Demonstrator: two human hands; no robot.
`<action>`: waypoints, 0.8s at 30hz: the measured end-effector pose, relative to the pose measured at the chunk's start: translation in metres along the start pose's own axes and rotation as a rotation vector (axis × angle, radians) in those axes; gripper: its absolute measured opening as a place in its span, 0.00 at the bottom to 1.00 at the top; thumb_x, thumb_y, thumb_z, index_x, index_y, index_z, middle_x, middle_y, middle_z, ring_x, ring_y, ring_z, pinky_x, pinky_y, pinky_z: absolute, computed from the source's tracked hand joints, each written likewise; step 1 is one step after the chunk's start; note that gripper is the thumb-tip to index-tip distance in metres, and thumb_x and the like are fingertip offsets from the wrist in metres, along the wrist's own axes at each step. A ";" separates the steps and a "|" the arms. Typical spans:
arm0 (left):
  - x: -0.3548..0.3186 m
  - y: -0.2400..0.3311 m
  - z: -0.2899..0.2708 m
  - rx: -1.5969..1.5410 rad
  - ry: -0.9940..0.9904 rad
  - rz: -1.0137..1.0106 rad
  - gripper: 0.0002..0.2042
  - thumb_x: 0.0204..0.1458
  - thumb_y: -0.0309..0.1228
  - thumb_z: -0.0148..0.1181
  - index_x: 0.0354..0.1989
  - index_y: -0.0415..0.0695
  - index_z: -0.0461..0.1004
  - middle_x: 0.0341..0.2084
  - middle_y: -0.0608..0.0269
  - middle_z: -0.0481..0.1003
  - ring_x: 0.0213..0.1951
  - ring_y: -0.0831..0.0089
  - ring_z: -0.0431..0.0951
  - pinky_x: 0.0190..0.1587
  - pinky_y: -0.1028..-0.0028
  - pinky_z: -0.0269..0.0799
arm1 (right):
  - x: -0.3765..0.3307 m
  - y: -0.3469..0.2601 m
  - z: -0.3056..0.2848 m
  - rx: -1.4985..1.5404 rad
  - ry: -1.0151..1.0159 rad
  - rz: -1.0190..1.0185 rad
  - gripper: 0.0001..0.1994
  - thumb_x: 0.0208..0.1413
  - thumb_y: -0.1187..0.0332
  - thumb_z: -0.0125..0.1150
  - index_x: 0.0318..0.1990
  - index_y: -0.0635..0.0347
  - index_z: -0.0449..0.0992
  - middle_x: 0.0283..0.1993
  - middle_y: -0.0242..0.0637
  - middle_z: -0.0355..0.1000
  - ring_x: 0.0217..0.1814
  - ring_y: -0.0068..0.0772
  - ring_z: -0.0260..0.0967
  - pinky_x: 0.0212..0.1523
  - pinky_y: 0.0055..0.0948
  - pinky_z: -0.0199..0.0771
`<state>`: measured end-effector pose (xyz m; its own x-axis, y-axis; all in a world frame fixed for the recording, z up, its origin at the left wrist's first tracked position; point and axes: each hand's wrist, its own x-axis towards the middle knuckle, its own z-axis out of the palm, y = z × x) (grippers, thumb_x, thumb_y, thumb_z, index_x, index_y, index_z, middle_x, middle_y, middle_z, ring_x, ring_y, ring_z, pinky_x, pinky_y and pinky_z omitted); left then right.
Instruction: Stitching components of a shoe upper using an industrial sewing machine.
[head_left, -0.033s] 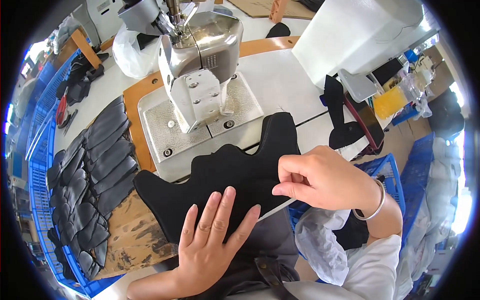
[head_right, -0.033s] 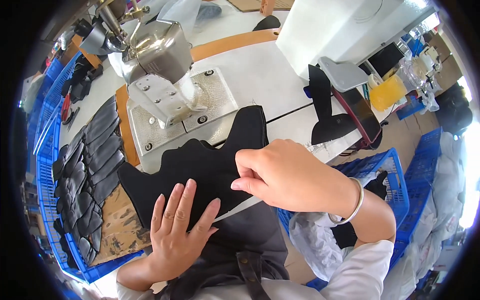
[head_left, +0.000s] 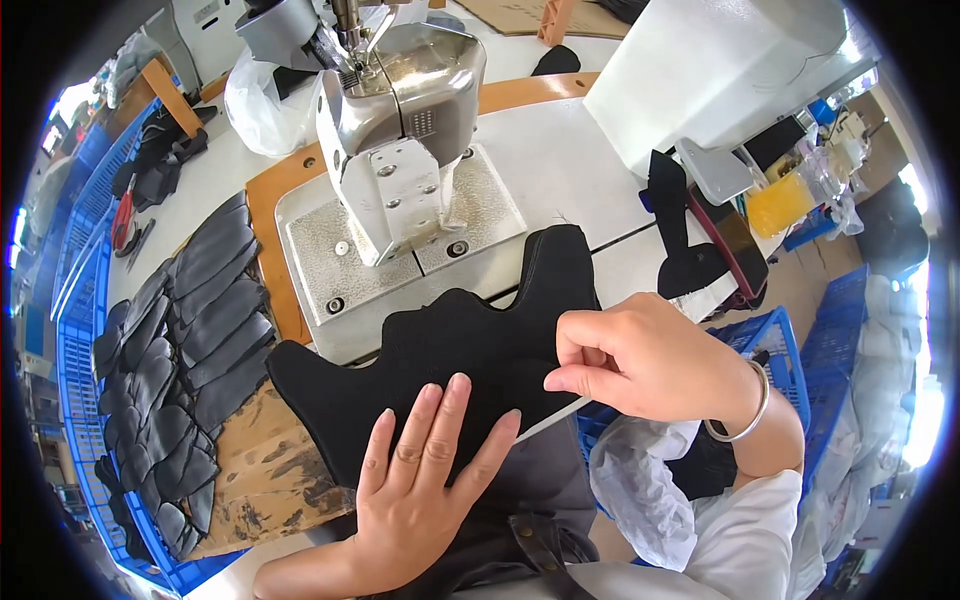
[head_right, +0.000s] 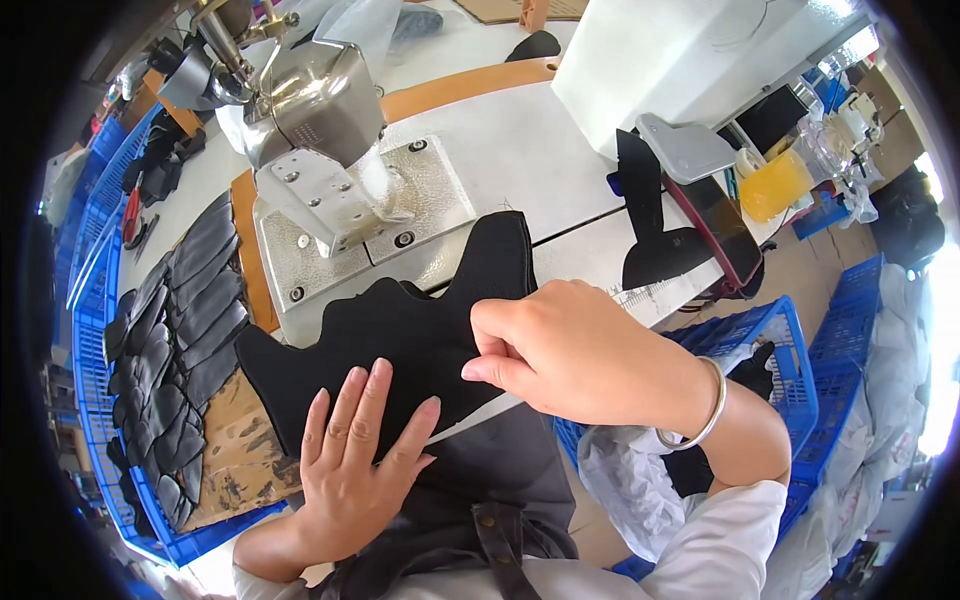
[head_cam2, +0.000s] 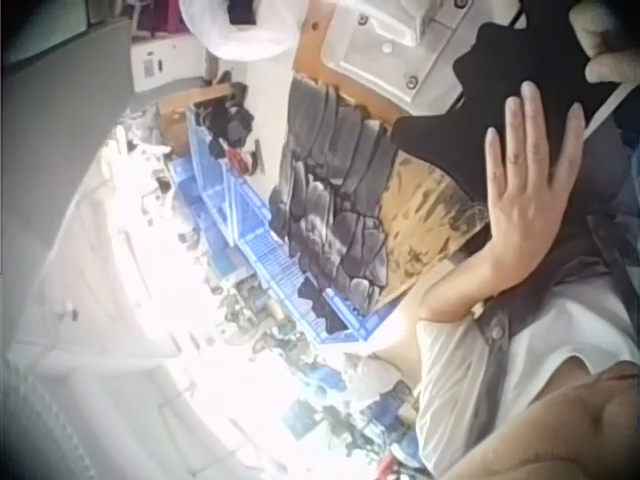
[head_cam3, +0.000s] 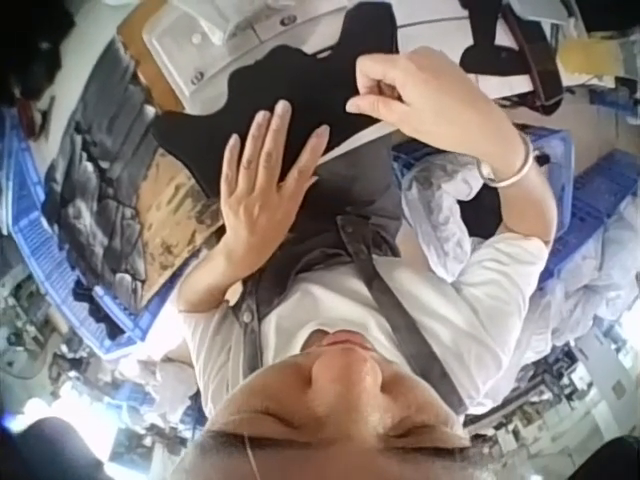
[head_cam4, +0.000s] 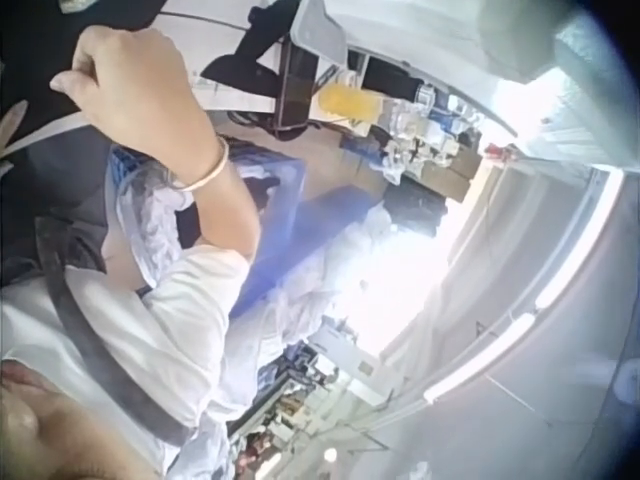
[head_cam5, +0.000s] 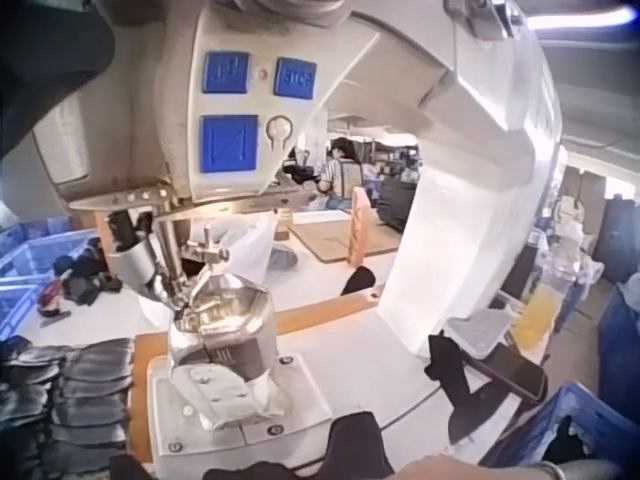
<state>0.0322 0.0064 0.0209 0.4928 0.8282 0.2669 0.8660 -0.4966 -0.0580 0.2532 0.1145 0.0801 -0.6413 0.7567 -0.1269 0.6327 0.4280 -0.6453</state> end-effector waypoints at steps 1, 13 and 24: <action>-0.001 0.000 0.000 -0.027 -0.011 -0.032 0.25 0.54 0.34 0.50 0.62 0.66 0.64 0.61 0.57 0.65 0.63 0.64 0.64 0.66 0.60 0.49 | 0.000 -0.002 0.000 -0.003 -0.010 0.032 0.11 0.53 0.63 0.62 0.26 0.58 0.70 0.17 0.39 0.69 0.21 0.45 0.69 0.24 0.37 0.65; 0.002 -0.001 -0.001 -0.001 0.021 -0.031 0.25 0.54 0.33 0.49 0.63 0.63 0.63 0.62 0.58 0.64 0.63 0.64 0.63 0.64 0.60 0.54 | -0.010 -0.007 0.011 -0.153 0.106 0.054 0.12 0.50 0.61 0.65 0.28 0.56 0.69 0.26 0.36 0.73 0.27 0.40 0.72 0.23 0.35 0.65; 0.019 -0.020 -0.012 -0.080 0.067 0.119 0.33 0.44 0.46 0.62 0.55 0.34 0.68 0.53 0.54 0.68 0.55 0.61 0.66 0.59 0.62 0.61 | -0.022 -0.004 0.030 -0.660 0.234 -0.428 0.22 0.44 0.64 0.64 0.48 0.62 0.76 0.58 0.38 0.69 0.62 0.46 0.64 0.56 0.42 0.70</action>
<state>0.0234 0.0286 0.0390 0.5823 0.7447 0.3261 0.7913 -0.6112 -0.0172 0.2518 0.0814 0.0622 -0.8243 0.5141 0.2372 0.5257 0.8505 -0.0165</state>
